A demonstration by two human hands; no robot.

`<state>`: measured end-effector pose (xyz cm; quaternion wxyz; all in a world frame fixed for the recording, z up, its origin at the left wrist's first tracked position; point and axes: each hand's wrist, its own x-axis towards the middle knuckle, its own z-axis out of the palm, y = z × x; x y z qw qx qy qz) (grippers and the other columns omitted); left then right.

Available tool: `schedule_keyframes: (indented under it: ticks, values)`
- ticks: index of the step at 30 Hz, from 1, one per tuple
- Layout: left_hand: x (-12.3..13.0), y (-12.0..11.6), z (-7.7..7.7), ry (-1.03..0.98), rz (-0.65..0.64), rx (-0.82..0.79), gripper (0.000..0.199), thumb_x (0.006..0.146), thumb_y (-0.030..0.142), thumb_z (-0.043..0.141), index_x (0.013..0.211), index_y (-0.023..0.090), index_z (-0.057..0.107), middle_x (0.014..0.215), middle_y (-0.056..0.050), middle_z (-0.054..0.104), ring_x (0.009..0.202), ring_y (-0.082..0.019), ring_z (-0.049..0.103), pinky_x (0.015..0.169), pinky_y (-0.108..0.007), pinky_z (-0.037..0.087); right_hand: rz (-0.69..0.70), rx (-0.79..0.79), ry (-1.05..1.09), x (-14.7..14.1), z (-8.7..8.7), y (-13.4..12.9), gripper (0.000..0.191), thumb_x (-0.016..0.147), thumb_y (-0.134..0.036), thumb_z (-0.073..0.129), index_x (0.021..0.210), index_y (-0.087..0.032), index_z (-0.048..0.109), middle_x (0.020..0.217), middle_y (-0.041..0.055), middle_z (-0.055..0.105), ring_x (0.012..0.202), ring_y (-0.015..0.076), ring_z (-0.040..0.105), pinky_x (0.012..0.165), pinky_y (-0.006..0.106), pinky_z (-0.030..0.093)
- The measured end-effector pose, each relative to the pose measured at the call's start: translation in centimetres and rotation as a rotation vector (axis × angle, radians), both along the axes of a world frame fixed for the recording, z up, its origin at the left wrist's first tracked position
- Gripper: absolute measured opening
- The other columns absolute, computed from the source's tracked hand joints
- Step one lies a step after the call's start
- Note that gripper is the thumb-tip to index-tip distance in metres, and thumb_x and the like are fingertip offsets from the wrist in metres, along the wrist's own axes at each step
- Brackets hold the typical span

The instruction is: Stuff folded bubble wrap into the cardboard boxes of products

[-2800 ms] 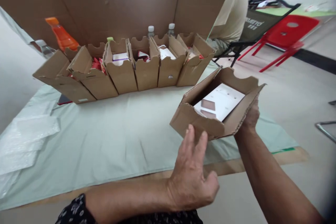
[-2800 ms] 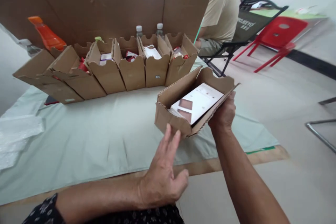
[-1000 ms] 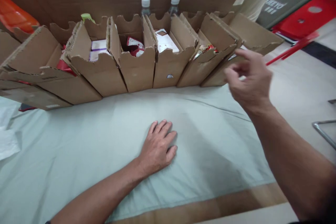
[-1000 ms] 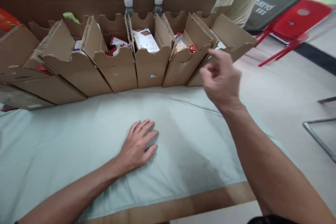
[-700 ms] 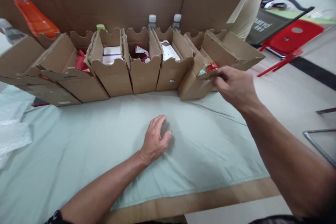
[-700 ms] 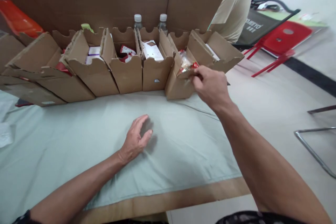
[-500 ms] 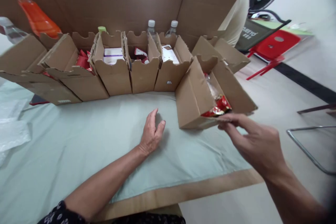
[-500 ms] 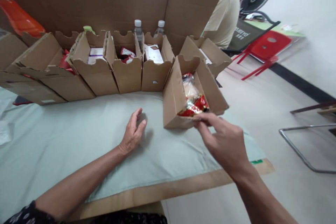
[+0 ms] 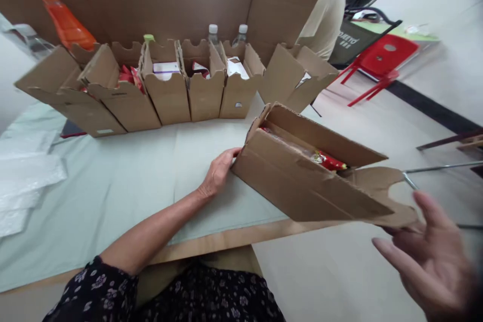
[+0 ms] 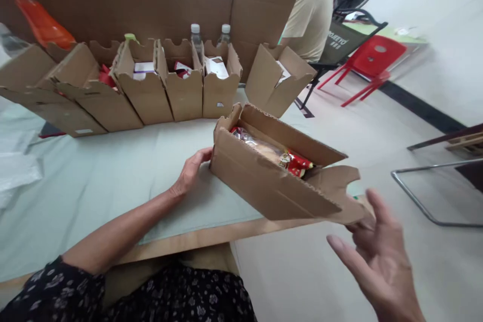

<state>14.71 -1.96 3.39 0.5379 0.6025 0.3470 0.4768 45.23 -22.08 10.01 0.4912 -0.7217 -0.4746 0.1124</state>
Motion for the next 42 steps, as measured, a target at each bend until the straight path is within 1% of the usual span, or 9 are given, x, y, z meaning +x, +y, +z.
schedule_keyframes:
  ticks: [2,5,8,13,19,22,28,38,42]
  values:
    - [-0.4,-1.5,0.4,-0.002,-0.039,-0.013,0.055,0.101,0.061,0.050,0.127,0.018,0.071,0.132,-0.012,0.074,0.127,-0.031,0.067,0.113,-0.048,0.052,0.058,0.003,0.157,-0.3,-0.9,1.4,0.100,0.056,-0.059,0.090,0.145,-0.072,0.046,0.122,0.0019,0.075,0.096,0.0434,0.076,0.084,0.069,0.063]
    - [-1.3,-3.2,0.4,0.017,-0.017,-0.037,0.050,0.089,0.047,0.070,0.130,0.018,0.068,0.133,-0.014,0.073,0.126,-0.032,0.067,0.105,-0.045,0.058,0.156,0.024,0.229,-1.4,-2.0,4.8,0.073,0.061,-0.053,0.091,0.128,-0.053,0.063,0.127,0.0039,0.072,0.109,0.0370,0.074,0.094,0.061,0.063]
    - [-2.9,-3.4,0.0,0.006,0.116,-0.051,0.051,0.084,0.036,0.072,0.131,0.019,0.065,0.134,-0.014,0.071,0.127,-0.031,0.066,0.104,-0.044,0.059,0.302,0.048,0.215,-3.2,-2.7,9.1,0.054,0.073,-0.051,0.085,0.120,-0.034,0.064,0.128,0.0068,0.070,0.118,0.0314,0.069,0.104,0.054,0.059]
    - [-8.0,0.0,-0.1,-0.028,0.437,-0.027,0.046,0.081,0.032,0.070,0.124,0.018,0.067,0.123,-0.012,0.074,0.116,-0.028,0.070,0.101,-0.045,0.060,0.552,0.071,0.188,-9.0,-3.3,17.7,0.048,0.081,-0.045,0.079,0.121,-0.029,0.059,0.117,0.0057,0.069,0.109,0.0247,0.068,0.100,0.046,0.060]
    - [-13.9,4.3,-0.5,-0.022,0.729,0.045,0.040,0.084,0.031,0.067,0.121,0.018,0.067,0.122,-0.011,0.074,0.115,-0.024,0.070,0.107,-0.043,0.057,0.686,0.118,0.281,-17.2,-4.8,25.8,0.046,0.082,-0.039,0.073,0.123,-0.029,0.055,0.129,0.0067,0.068,0.119,0.0247,0.065,0.098,0.043,0.058]
    - [-14.7,4.7,-1.7,-0.006,0.741,0.022,0.044,0.087,0.032,0.066,0.129,0.017,0.064,0.124,-0.012,0.073,0.118,-0.024,0.069,0.110,-0.043,0.055,0.650,0.082,0.282,-18.7,-6.6,27.5,0.043,0.081,-0.042,0.073,0.118,-0.027,0.058,0.116,0.0059,0.071,0.107,0.0237,0.067,0.092,0.042,0.058]
    - [-14.4,4.5,-3.5,0.059,0.652,-0.023,0.043,0.095,0.028,0.059,0.136,0.017,0.061,0.133,-0.013,0.071,0.124,-0.024,0.067,0.115,-0.045,0.051,0.536,-0.081,0.142,-18.0,-9.1,28.7,0.035,0.079,-0.052,0.070,0.096,-0.022,0.062,0.078,0.0025,0.069,0.073,0.0212,0.063,0.070,0.038,0.054]
    - [-16.2,6.1,-3.9,0.293,0.554,0.050,0.056,0.090,0.020,0.054,0.146,0.018,0.057,0.141,-0.013,0.069,0.130,-0.028,0.066,0.117,-0.048,0.051,0.208,-0.297,-0.021,-18.0,-7.6,30.1,0.043,0.047,-0.058,0.077,0.070,-0.027,0.059,0.069,0.0067,0.066,0.068,0.0287,0.063,0.070,0.045,0.049]
    - [-16.6,5.5,-2.1,0.416,0.538,0.021,0.056,0.088,0.022,0.059,0.144,0.017,0.058,0.140,-0.015,0.069,0.124,-0.028,0.068,0.112,-0.046,0.055,0.197,-0.307,-0.005,-18.0,-7.5,29.9,0.030,0.051,-0.051,0.073,0.066,-0.029,0.059,0.068,0.0075,0.065,0.070,0.0311,0.064,0.079,0.051,0.051]
